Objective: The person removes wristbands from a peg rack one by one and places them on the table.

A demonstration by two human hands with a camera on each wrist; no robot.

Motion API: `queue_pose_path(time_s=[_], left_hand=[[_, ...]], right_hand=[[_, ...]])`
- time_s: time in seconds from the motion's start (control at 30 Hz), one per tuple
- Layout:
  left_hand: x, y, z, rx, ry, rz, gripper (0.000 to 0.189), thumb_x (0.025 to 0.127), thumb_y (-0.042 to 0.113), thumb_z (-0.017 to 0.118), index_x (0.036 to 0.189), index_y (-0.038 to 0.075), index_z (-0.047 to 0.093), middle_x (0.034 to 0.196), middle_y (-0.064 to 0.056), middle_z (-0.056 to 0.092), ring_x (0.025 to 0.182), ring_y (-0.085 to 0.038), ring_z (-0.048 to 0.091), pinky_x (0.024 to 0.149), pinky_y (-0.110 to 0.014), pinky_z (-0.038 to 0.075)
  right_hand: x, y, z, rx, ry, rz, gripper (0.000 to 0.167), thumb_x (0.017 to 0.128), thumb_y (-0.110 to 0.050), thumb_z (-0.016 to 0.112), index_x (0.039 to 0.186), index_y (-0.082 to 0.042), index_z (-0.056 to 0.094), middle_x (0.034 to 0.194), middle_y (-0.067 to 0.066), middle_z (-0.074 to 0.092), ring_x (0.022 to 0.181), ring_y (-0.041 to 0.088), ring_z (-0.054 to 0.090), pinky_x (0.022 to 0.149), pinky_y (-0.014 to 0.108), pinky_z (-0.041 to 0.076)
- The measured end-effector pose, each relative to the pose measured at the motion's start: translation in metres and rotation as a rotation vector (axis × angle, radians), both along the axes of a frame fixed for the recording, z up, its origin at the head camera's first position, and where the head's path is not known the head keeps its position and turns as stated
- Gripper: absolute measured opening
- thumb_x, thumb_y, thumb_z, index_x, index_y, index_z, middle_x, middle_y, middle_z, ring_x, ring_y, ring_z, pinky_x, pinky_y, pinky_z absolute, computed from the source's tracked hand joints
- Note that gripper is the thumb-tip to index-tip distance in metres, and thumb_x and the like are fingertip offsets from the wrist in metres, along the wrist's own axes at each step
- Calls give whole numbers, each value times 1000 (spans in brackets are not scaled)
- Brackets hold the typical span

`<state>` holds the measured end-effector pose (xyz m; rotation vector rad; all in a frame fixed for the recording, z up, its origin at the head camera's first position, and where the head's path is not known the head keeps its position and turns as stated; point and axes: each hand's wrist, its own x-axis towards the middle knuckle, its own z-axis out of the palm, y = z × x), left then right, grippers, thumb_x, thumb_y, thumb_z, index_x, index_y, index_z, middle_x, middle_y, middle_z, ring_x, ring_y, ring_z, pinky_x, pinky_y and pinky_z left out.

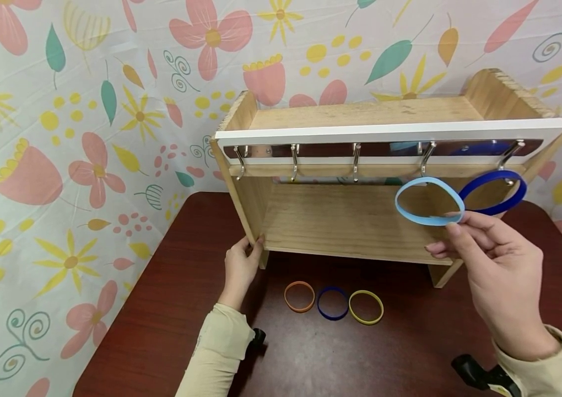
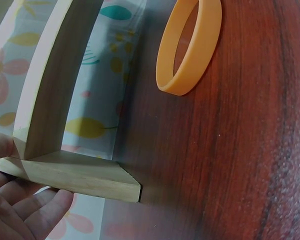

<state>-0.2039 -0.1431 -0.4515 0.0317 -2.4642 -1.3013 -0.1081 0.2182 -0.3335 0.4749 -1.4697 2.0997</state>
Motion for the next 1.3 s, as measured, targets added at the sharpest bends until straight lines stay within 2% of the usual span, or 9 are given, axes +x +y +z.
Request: queue_pose_path(time_s=[0.3,0.7,1.03,1.3], left_hand=[[-1,0,-1,-3,4,-4,22,96,28,63,104,10,74,88,-7,74,72,-18,70,57,-32,53],[-2,0,-1,-2,0,6,21,96,27,64,104,11,74,87,-7,74,73,-19,70,58,-34,54],[-2,0,-2,7,2,-7,21,97,28,63,104,11,74,86,-7,74,72,-18,69,55,-30,52],[-1,0,-2,4,6,3,22,96,27,64,105,10,74,86,-9,74,69,-19,69,53,-30,53]], right_hand=[[0,1,0,-32,36,5,27,88,24,50,114,29,49,90,22,71,64,24,70,65,29,56],[-1,2,1,-39,41,12,27,88,25,49,115,29,49,90,22,71,64,25,70,65,29,56],[1,2,-2,6,0,-1,28,90,22,50,118,26,51,92,20,72,65,22,71,64,27,56],[7,3,-4,93,-122,-79,26,93,14,53,116,24,53,90,14,73,64,19,70,62,25,55]])
